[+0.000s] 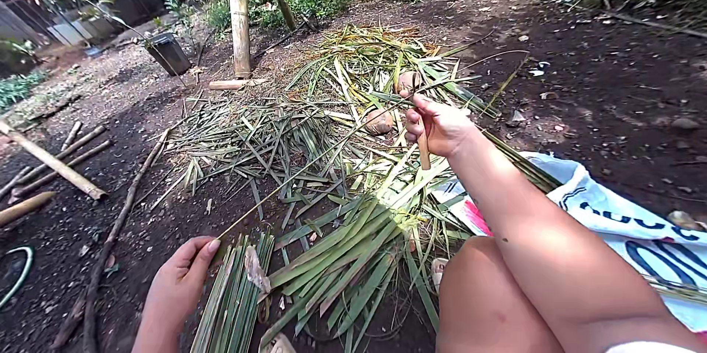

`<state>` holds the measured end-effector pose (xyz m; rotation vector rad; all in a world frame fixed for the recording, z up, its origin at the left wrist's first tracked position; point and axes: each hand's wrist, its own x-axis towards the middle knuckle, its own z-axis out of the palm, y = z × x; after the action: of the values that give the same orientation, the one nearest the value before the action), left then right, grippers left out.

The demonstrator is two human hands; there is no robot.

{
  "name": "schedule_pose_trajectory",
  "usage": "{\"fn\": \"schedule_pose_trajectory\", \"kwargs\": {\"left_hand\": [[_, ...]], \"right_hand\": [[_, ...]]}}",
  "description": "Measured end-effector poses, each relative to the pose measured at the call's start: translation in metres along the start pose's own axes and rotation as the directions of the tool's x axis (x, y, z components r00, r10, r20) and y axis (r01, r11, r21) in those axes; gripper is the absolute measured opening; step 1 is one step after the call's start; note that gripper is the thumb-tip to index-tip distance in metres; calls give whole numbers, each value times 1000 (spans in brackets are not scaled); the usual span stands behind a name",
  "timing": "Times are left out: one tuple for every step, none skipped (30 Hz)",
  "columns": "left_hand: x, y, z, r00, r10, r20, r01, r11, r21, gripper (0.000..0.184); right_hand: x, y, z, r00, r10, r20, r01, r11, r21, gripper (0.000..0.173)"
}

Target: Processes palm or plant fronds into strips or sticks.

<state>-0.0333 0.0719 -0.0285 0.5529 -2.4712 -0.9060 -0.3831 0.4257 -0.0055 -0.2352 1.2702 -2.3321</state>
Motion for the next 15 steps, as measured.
{"fn": "schedule_pose_trajectory", "kwargs": {"left_hand": [[1,11,13,998,-56,22,57,998,-18,28],[3,21,28,993,-110,44,112,992,-53,26],[5,31,44,985,-162,67,169,979,-112,24],[8,39,59,974,-205,100,221,958,-185,23],[10,48,71,960,-239,145,271,925,-267,22],[10,56,81,945,-263,195,318,881,-351,22],[10,63,89,928,-273,253,361,828,-429,22],[10,70,95,910,-275,308,401,773,-492,21],[10,77,99,894,-272,357,434,722,-538,21],[9,82,102,879,-265,397,462,682,-567,21],[9,85,105,866,-258,429,485,647,-588,21],[10,88,108,854,-251,455,503,617,-605,21],[10,89,109,841,-248,480,525,587,-616,21],[11,90,110,827,-247,506,548,557,-624,22],[11,90,111,811,-244,531,570,532,-626,23]], "right_hand": [[-4,11,12,1000,21,24,-19,998,-53,30],[-9,25,27,997,34,62,-27,993,-119,31],[-16,38,43,991,61,120,-36,979,-198,30],[-25,51,58,975,103,196,-46,960,-277,30],[-33,64,70,945,159,287,-45,930,-365,31],[-41,76,82,900,221,375,-31,892,-451,34],[-49,86,90,850,284,444,-11,851,-525,38],[-55,95,97,805,340,487,7,815,-580,42],[-60,103,102,768,380,515,19,791,-611,44],[-63,110,106,746,406,528,18,780,-626,43],[-65,115,107,738,422,527,5,778,-629,40],[-66,119,108,737,430,521,-16,782,-623,38],[-66,120,108,741,435,512,-38,788,-615,34],[-65,120,107,744,440,503,-57,791,-609,31],[-65,117,106,748,447,490,-67,786,-614,29]]}}
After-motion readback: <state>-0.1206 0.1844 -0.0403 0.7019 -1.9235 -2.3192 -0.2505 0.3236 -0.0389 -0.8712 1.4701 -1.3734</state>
